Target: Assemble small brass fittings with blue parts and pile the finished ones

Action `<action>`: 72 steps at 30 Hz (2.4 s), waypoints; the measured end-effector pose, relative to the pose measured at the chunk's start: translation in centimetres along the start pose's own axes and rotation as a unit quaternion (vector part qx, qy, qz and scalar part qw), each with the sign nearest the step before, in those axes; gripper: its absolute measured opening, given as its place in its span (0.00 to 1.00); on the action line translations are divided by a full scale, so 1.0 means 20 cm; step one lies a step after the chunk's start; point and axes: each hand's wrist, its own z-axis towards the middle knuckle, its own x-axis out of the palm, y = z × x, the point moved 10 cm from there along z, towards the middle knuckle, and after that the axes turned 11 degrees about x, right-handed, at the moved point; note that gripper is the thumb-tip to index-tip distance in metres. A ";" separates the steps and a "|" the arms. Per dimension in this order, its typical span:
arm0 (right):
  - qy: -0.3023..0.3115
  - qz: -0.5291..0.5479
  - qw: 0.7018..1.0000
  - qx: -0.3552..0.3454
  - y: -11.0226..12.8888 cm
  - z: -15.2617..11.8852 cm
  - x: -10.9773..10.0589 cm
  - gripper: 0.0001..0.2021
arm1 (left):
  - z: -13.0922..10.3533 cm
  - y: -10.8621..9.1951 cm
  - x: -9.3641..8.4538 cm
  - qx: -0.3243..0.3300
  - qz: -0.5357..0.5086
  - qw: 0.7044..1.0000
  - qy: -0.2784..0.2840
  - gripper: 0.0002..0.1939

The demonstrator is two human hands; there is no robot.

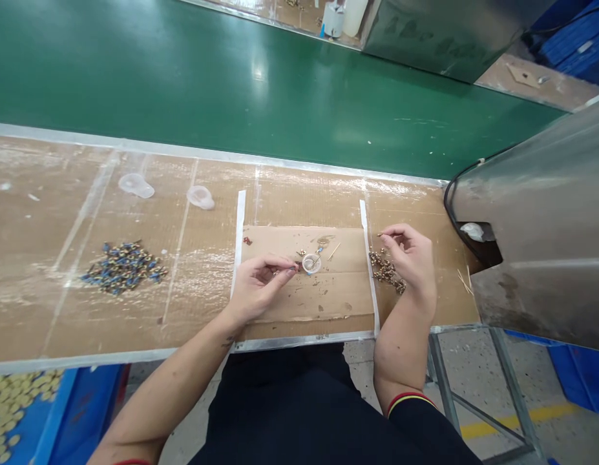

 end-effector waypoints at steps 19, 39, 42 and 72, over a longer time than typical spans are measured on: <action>0.159 0.209 0.957 -0.119 0.49 -0.37 0.50 0.03 | -0.01 -0.07 0.05 0.097 -0.007 0.995 0.003 0.05; 0.162 0.181 0.955 -0.168 0.53 -0.38 0.49 0.05 | -0.02 -0.26 0.08 0.269 0.145 0.950 0.056 0.09; 0.169 0.216 0.950 -0.151 0.52 -0.38 0.50 0.06 | -0.03 -0.26 0.08 0.277 0.136 0.950 0.050 0.10; 0.123 0.258 0.943 -0.168 0.52 -0.39 0.45 0.04 | -0.04 -0.18 0.11 0.221 0.134 0.963 0.075 0.11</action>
